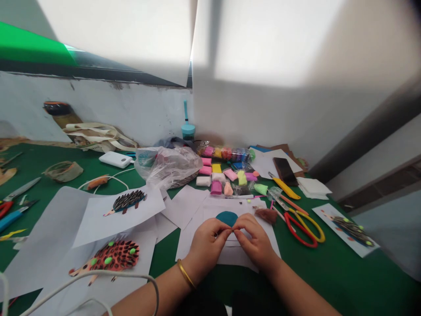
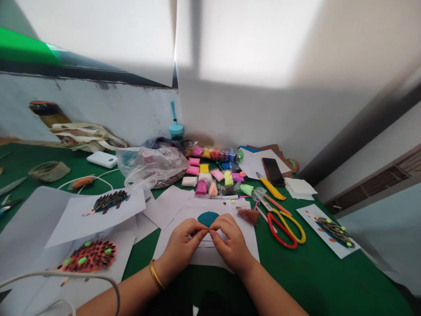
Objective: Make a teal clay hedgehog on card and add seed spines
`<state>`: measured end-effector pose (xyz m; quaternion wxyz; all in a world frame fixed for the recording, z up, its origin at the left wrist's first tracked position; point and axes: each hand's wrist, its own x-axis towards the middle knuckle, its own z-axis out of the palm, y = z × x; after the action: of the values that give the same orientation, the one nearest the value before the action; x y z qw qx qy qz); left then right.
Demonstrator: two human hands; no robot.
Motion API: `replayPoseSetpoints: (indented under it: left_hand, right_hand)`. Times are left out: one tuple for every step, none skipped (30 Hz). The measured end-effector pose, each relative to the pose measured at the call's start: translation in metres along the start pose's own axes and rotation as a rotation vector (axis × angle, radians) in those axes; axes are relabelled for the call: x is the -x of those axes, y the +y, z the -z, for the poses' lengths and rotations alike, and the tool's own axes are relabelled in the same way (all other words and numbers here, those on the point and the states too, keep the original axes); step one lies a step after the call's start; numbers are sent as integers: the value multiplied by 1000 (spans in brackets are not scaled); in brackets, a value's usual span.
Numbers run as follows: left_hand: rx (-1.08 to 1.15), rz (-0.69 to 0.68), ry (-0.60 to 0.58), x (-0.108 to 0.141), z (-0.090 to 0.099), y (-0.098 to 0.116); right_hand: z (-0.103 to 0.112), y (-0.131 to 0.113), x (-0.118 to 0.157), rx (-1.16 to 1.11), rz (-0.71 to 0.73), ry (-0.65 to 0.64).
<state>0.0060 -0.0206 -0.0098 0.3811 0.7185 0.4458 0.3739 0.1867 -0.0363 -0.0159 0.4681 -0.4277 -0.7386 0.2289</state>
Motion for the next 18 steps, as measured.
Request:
replayPoseSetpoints:
  left_hand:
    - [0,7,7,0,0,0]
    - [4,17,13,0,0,0]
    - [11,27,18,0,0,0]
    - [19,35,21,0,0,-1]
    - [26,42,22,-1,0,-1]
    - [31,44,21,-1,0,-1]
    - [33,45,17,-1,0,-1]
    - [33,42,12,0,0,-1]
    - [32,40,6,0,0,0]
    - [32,35,-2,0,0,0]
    - [33,28,-7,0,0,0]
    - [36,21,-12,0,0,0]
    - [39,15,-13,0,0,0]
    - [39,12,-14,0,0,0]
    - [35,14,-13,1,0,-1]
    - [27,20,-11,1,0,-1]
    - [18,30,-8,1,-1,-1]
    - [8,39,-5,1,-1,-1]
  right_hand:
    - [0,0,0,-2,0,1]
    - [0,0,0,-4,-1,3]
    - [1,0,1,-4,-3,8]
    - [1,1,1,-4,-7,12]
    - [0,1,0,-5,-10,14]
    - [0,0,0,-7,-11,13]
    - [0,0,0,-9,-11,13]
    - [-1,0,0,-10,-9,14]
    - [-1,0,0,-9,-8,15]
    - [-2,0,-1,-8,-7,17]
    - [-2,0,-1,-5,-8,20]
    - [-2,0,-1,-4,-12,20]
    - [-2,0,-1,-4,-14,18]
    - [-2,0,-1,-4,-17,13]
    - [-2,0,-1,-4,-18,8]
    - [-2,0,-1,-4,-18,2]
    - [-2,0,-1,-4,-18,-2]
    - [-2,0,-1,-5,-17,-6]
